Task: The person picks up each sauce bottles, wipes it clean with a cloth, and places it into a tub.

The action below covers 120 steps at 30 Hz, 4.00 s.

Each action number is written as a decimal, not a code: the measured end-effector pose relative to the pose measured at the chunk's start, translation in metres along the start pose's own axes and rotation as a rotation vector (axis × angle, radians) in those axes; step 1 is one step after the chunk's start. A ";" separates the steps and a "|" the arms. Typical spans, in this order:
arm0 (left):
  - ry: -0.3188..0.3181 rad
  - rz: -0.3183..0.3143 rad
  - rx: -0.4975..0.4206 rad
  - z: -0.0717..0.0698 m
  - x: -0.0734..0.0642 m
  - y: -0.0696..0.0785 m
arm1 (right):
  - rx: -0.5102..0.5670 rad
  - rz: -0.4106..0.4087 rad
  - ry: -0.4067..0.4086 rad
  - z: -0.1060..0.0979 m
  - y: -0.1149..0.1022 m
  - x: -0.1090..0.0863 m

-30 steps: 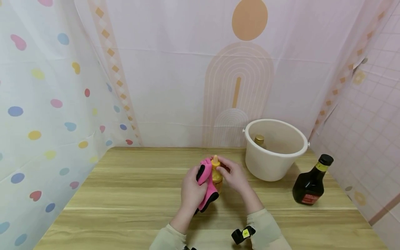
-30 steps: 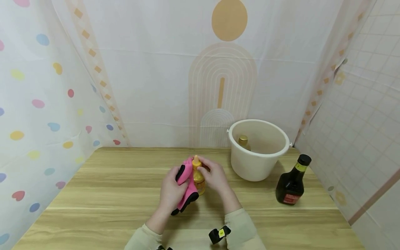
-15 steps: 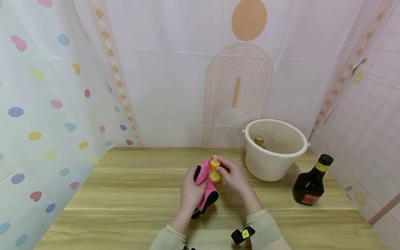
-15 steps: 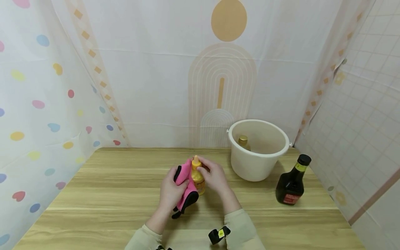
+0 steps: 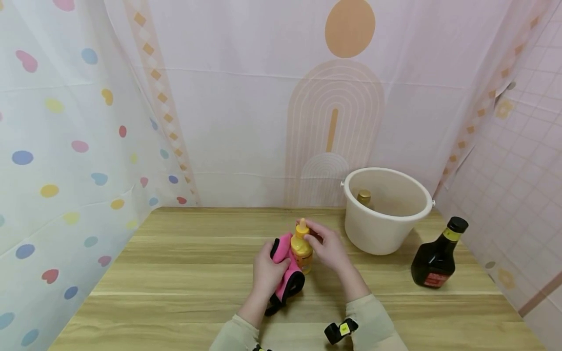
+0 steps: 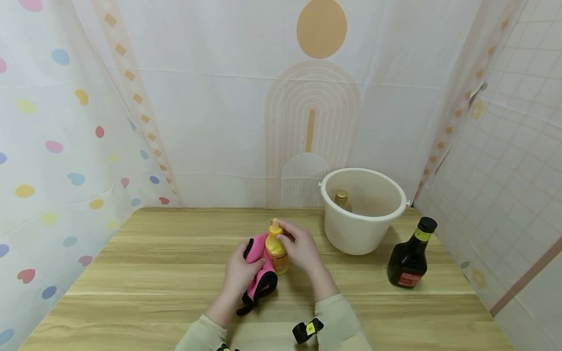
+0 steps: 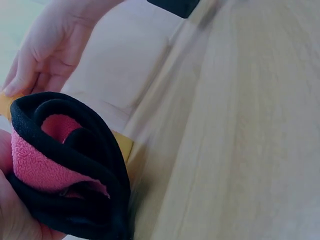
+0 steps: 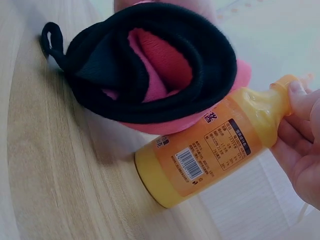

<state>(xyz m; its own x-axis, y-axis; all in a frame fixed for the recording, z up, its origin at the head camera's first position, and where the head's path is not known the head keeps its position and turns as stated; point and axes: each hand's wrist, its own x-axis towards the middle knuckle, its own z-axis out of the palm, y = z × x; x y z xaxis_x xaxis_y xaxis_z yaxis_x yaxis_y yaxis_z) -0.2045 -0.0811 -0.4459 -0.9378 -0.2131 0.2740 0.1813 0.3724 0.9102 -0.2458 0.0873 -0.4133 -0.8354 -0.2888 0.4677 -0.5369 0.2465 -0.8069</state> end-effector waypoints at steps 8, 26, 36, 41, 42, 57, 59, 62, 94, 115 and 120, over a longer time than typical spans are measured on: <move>-0.053 0.001 0.048 0.000 0.006 -0.009 | -0.009 -0.004 0.008 0.000 0.000 -0.001; -0.179 0.020 0.242 -0.009 0.014 -0.010 | -0.005 -0.006 0.006 0.001 0.000 -0.002; -0.046 0.015 0.187 -0.021 0.016 0.001 | -0.016 -0.005 0.012 0.002 0.001 -0.002; 0.028 0.078 0.160 -0.029 0.015 0.017 | -0.014 0.009 0.018 0.002 0.000 -0.002; 0.038 0.106 0.166 -0.030 0.014 0.020 | -0.016 0.010 0.020 0.002 -0.001 -0.002; -0.013 0.419 0.133 -0.013 0.004 0.023 | -0.035 0.003 0.033 0.002 0.000 -0.002; -0.020 0.400 0.065 -0.013 0.004 0.024 | -0.035 0.001 0.041 0.002 0.000 -0.003; -0.036 0.342 -0.036 -0.014 0.003 0.026 | -0.021 -0.004 0.047 0.002 0.001 -0.002; -0.023 0.353 0.167 -0.008 0.000 0.013 | -0.014 -0.040 0.032 0.002 0.000 -0.002; -0.153 0.164 0.302 -0.013 0.003 0.002 | -0.001 0.004 0.030 0.002 -0.002 -0.003; -0.186 0.150 0.348 -0.012 0.005 -0.001 | -0.008 0.004 0.032 0.002 -0.003 -0.003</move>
<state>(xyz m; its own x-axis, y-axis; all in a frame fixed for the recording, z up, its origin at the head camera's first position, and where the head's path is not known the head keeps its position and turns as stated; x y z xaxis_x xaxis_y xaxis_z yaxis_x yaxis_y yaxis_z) -0.2058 -0.0937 -0.4413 -0.9519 0.0214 0.3058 0.2389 0.6768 0.6963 -0.2414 0.0858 -0.4128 -0.8410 -0.2581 0.4756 -0.5341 0.2552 -0.8060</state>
